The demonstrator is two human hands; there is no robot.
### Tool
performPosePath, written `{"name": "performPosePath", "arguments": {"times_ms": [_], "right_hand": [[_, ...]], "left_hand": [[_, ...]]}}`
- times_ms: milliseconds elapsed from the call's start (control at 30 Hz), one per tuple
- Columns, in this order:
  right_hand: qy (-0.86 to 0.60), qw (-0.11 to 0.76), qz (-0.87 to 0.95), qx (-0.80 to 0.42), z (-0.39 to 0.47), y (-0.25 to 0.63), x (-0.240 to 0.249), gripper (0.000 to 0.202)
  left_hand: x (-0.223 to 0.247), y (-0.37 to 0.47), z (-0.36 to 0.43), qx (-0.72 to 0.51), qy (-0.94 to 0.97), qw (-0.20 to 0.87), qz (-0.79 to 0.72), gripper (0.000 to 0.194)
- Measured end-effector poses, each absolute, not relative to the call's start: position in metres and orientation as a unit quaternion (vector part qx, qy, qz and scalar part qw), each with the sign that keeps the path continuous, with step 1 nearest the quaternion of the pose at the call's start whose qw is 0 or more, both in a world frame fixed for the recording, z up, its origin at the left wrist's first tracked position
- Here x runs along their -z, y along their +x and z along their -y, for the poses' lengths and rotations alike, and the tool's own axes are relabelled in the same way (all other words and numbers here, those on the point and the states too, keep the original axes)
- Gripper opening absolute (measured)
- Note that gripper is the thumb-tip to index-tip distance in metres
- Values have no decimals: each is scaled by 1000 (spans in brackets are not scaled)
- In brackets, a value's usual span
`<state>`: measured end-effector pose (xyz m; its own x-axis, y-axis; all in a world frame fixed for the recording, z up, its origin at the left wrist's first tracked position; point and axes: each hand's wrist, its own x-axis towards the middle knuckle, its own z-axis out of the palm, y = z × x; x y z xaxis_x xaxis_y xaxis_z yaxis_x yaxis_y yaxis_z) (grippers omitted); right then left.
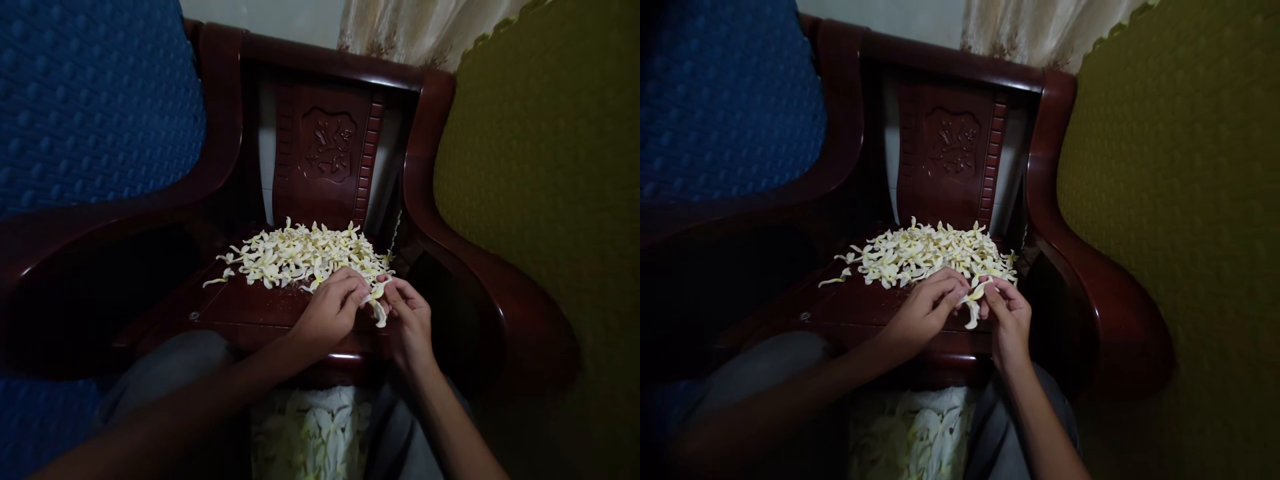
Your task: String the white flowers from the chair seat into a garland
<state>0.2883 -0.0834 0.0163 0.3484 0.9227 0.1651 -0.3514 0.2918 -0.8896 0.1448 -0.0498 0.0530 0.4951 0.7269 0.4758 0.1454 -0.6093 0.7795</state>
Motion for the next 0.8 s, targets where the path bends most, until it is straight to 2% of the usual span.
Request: {"name": "performPosePath", "arguments": {"times_ms": [167, 333, 467, 567, 667, 800], "right_hand": [[-386, 780, 290, -399, 77, 306, -14, 24], [-405, 752, 327, -405, 78, 309, -15, 22], [-413, 720, 348, -437, 82, 298, -14, 25], [-427, 683, 401, -436, 84, 294, -13, 22], [-425, 651, 472, -416, 85, 293, -14, 19], [-420, 636, 516, -391, 84, 294, -14, 17]], "left_hand": [[-44, 139, 49, -320, 826, 346, -309, 33], [-39, 132, 47, -230, 833, 364, -348, 32], [-47, 128, 39, -293, 789, 400, -362, 35], [-52, 127, 33, -336, 737, 504, -300, 28], [-50, 130, 33, -327, 687, 598, -251, 24], [-44, 134, 37, -324, 650, 638, -257, 24]]}}
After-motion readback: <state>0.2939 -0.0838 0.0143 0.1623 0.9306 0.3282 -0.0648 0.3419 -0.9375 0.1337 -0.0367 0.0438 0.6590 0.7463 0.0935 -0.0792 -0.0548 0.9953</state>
